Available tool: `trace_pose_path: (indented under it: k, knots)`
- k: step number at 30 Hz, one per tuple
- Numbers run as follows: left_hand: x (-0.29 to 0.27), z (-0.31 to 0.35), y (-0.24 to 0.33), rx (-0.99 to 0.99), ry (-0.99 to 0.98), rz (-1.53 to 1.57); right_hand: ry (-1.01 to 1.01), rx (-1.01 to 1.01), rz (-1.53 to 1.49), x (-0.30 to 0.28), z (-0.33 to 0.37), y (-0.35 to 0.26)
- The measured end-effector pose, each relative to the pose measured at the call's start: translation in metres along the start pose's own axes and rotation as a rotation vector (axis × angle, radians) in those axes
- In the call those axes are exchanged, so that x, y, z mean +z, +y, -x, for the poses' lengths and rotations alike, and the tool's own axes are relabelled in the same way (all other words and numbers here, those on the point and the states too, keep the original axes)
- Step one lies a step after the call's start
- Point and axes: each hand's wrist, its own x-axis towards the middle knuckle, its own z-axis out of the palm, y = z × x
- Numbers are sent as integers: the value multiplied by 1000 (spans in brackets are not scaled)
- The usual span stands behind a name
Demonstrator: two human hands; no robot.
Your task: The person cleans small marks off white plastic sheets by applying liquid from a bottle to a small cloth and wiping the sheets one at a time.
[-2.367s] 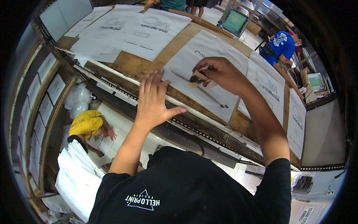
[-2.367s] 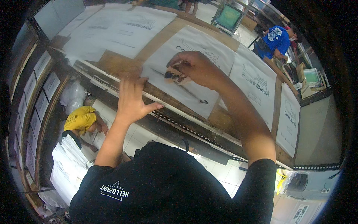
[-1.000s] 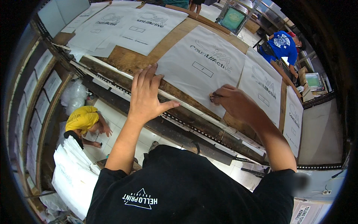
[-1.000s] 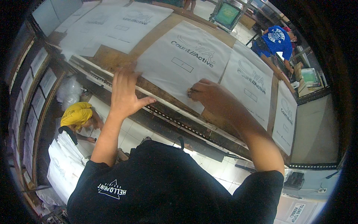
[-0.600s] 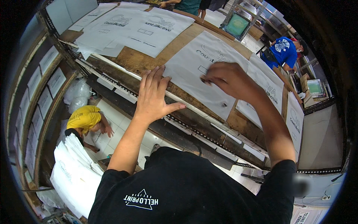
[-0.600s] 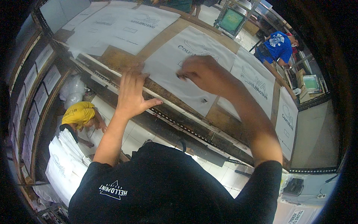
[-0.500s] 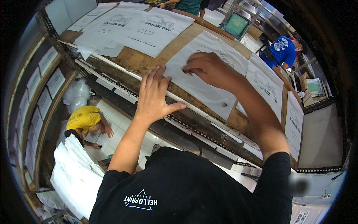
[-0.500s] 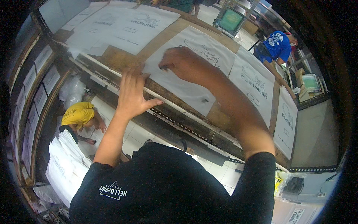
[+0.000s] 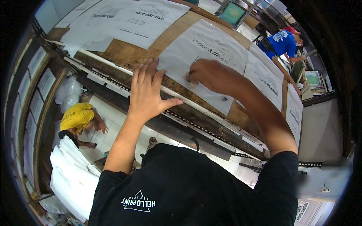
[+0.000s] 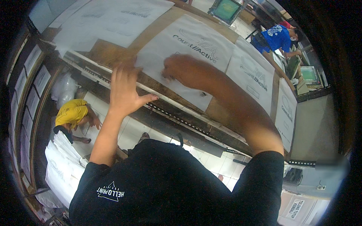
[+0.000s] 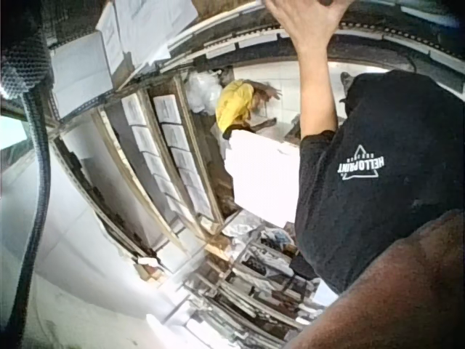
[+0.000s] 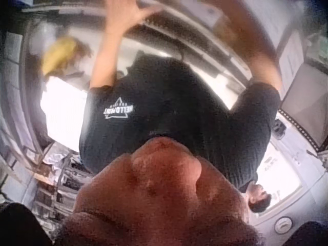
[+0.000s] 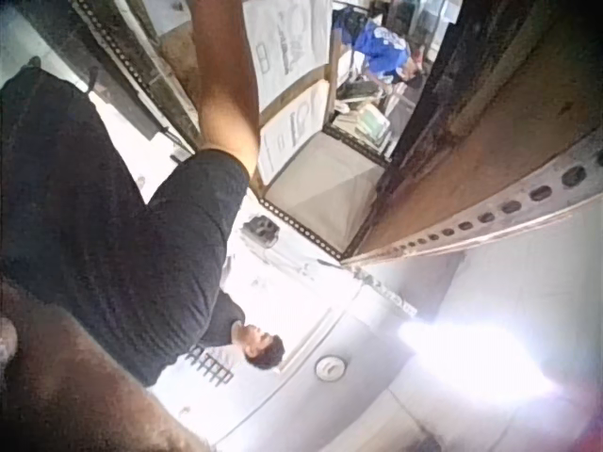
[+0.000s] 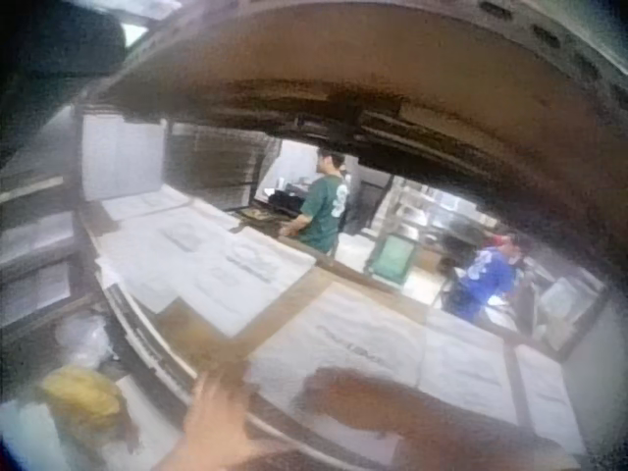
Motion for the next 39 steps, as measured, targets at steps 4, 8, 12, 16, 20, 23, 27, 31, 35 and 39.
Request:
trace_pose_path:
  k: [4,8,12,16,20,23,27,31,35,39]
  knots:
    - [-1,-3,0,10,-1,-11,-23,45,-3,1,59,-9]
    - [-1,-4,2,16,19,-14,-14,49,19,6,108,-13]
    - [-4,-6,3,33,19,-21,-136,175,-8,-13,117,-26]
    - [-8,-7,4,36,7,-24,-51,196,-176,-38,102,-12]
    - [-7,-4,0,20,-14,-12,189,55,-185,-56,44,1]
    - [-5,-8,1,41,17,3,241,29,-169,-38,-6,8]
    - [-6,-3,-3,25,10,9,182,28,-116,-12,-66,12]
    - [-2,-1,-5,44,38,7,163,-4,-50,3,-89,20]
    - [-1,-1,-6,52,50,3,59,-2,36,4,-79,18]
    - [-1,-1,-7,49,45,10,-7,38,-2,-4,-27,7]
